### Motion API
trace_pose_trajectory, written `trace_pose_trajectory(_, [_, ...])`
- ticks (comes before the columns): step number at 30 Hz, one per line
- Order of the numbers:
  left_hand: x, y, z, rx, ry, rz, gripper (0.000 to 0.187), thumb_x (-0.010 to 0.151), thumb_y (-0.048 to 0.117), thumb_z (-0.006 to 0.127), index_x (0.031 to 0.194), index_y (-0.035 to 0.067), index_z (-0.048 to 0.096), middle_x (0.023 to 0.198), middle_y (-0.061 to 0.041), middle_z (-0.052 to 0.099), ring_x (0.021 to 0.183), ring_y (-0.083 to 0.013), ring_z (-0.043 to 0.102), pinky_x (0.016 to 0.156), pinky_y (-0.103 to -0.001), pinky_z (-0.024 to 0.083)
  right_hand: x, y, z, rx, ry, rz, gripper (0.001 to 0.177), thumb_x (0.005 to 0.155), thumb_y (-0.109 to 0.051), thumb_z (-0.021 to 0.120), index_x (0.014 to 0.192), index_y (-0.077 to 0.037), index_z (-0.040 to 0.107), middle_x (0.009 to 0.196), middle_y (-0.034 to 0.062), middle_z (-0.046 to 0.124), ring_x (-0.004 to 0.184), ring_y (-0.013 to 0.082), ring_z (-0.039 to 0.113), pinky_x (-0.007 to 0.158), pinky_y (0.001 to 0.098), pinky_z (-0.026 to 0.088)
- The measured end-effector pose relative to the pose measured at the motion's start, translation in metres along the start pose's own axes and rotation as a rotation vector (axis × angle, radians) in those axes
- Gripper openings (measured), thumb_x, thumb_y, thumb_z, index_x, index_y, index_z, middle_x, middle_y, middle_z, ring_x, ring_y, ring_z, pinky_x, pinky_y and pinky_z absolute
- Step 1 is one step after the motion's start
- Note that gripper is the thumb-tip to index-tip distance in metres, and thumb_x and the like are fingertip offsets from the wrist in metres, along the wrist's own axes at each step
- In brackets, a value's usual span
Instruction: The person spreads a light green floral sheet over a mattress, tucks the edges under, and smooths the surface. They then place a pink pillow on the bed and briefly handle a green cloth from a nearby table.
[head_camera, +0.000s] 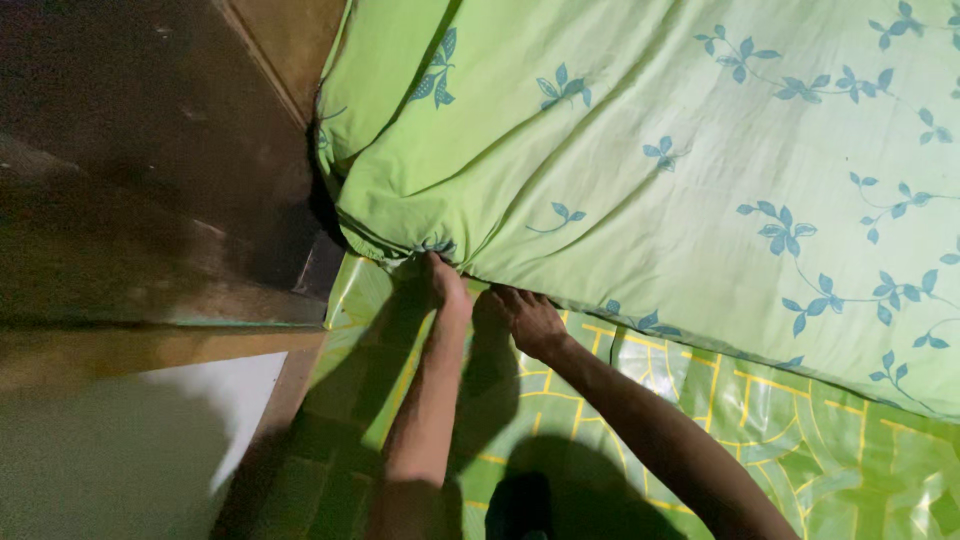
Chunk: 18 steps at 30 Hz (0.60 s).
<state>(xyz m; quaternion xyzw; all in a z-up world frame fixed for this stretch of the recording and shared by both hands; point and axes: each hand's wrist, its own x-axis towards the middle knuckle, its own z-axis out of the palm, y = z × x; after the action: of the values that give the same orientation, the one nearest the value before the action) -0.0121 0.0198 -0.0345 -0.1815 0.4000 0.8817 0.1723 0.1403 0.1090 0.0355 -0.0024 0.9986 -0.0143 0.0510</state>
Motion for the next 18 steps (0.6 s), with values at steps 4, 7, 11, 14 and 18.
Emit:
trace_pose_trajectory(4, [-0.027,0.044,0.005,0.562,0.215,0.433,0.036,0.100,0.029,0.068,0.126,0.007,0.057,0.113,-0.010,0.065,0.100,-0.0234,0.062,0.088,-0.040,0.050,0.011,0.006,-0.047,0.235,-0.218,0.075,0.040,0.097,-0.020,0.053,0.134,-0.006,0.061,0.127,0.0213,0.068,0.103,0.0425,0.069,0.088,0.0540,0.056])
trace_pose_trajectory(7, [-0.056,0.092,0.030,0.696,0.040,0.651,0.026,0.104,0.023,0.069,0.120,0.007,0.058,0.101,-0.006,0.058,0.087,-0.0205,0.057,0.072,-0.040,0.051,0.022,0.013,-0.103,0.383,-0.210,0.135,0.039,0.095,-0.025,0.053,0.131,-0.014,0.063,0.111,0.0199,0.073,0.093,0.0437,0.070,0.081,0.0548,0.057])
trace_pose_trajectory(11, [-0.052,0.176,0.101,0.935,-0.058,0.887,0.037,0.102,0.025,0.068,0.133,0.009,0.055,0.091,-0.009,0.060,0.081,-0.0257,0.061,0.070,-0.043,0.053,0.049,0.024,-0.172,0.313,-0.241,0.160,0.040,0.094,-0.027,0.056,0.133,-0.018,0.062,0.106,0.0192,0.073,0.096,0.0417,0.069,0.082,0.0545,0.057])
trace_pose_trajectory(14, [-0.043,0.223,0.142,1.194,0.014,0.877,0.052,0.098,0.028,0.069,0.143,0.010,0.050,0.090,-0.017,0.068,0.079,-0.0388,0.066,0.067,-0.053,0.051,0.067,0.037,-0.208,0.277,-0.134,0.100,0.043,0.094,-0.029,0.059,0.134,-0.016,0.060,0.106,0.0198,0.072,0.095,0.0427,0.070,0.080,0.0547,0.057])
trace_pose_trajectory(18, [-0.023,0.246,0.164,1.612,-0.017,0.749,0.047,0.093,0.038,0.072,0.129,0.013,0.056,0.086,-0.024,0.071,0.083,-0.0457,0.070,0.067,-0.056,0.053,0.088,0.048,-0.235,0.294,-0.125,0.141,0.046,0.092,-0.031,0.060,0.137,-0.021,0.060,0.099,0.0187,0.075,0.094,0.0415,0.071,0.082,0.0534,0.057])
